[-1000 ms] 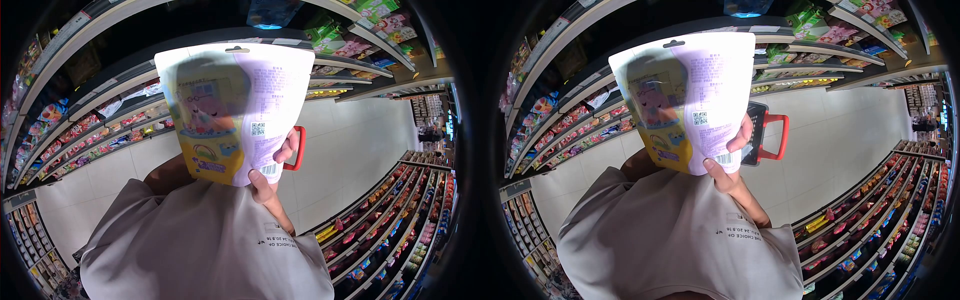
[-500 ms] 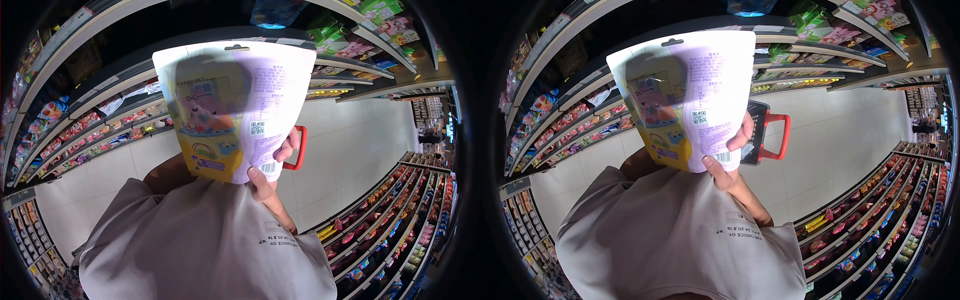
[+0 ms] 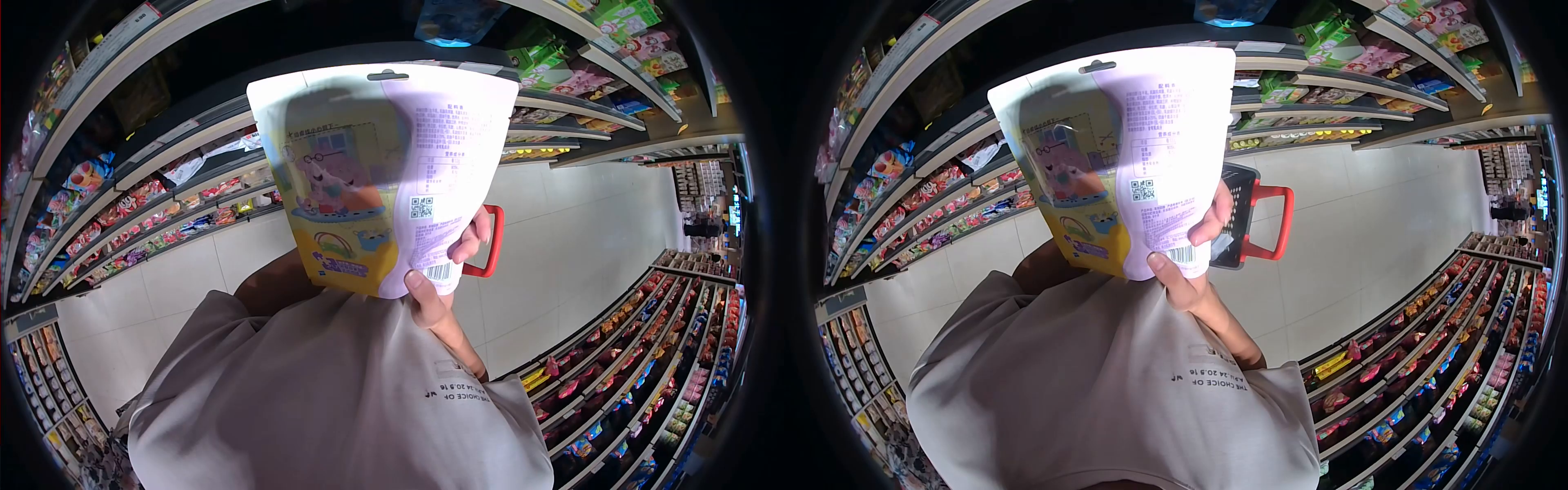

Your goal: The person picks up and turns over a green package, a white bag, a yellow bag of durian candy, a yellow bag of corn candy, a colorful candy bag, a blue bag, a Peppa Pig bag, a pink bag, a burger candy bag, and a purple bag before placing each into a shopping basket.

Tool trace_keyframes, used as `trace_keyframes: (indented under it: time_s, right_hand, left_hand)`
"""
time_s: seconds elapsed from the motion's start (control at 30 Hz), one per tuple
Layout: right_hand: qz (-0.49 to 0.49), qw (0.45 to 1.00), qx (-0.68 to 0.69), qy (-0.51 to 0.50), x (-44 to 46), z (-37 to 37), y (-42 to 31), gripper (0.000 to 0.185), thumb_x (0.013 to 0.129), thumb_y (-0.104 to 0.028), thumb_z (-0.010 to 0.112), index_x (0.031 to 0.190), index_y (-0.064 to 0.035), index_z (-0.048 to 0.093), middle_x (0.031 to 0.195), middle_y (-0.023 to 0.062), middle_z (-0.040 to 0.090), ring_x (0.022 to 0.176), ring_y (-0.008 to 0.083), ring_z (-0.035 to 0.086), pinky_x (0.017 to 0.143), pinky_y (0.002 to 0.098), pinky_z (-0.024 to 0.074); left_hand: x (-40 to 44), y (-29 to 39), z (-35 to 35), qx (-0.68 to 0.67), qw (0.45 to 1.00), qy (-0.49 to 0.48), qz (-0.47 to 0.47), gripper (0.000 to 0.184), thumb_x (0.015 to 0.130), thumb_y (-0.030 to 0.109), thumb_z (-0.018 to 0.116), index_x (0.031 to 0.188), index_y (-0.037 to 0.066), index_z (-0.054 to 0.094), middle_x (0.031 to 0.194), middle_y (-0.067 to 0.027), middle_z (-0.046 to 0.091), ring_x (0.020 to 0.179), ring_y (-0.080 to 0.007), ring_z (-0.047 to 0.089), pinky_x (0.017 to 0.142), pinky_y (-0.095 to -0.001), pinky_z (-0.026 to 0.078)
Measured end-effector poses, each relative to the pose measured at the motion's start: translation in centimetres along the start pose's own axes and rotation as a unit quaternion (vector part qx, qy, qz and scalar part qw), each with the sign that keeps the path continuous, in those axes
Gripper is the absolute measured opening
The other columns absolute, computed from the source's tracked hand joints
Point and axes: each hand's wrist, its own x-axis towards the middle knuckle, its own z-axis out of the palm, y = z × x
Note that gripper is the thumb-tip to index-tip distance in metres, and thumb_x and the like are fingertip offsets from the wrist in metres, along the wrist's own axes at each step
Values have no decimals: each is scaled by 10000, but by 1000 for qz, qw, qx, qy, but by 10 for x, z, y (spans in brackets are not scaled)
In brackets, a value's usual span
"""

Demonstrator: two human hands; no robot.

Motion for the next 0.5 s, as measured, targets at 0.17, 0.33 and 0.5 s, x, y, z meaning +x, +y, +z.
trace_keyframes:
  time_s: [0.17,0.33,0.5]
  right_hand:
    - [-1,1000,-3,-2,0,1,0,609,759,-78,514,1292,62,257,1281,158,353,1178,246,355,1007,348,267]
    - [6,1000,6,0,-1,4,0,626,758,-70,514,1304,59,236,1286,155,348,1182,246,354,1010,349,265]
    - [6,1000,-2,-3,-2,6,-1,627,763,-70,514,1305,62,229,1286,159,344,1179,249,354,1009,349,265]
  left_hand:
    - [0,0,0,18,1000,-8,-11,763,607,578,672,1024,-42,516,911,-162,551,837,-198,536,686,-306,460]
    - [-8,4,0,35,999,-18,-22,852,573,631,670,1062,-46,497,934,-170,541,854,-196,525,686,-304,457]
    - [-9,6,-1,53,998,-28,-34,943,539,684,668,1100,-50,479,958,-177,531,871,-195,514,685,-302,454]
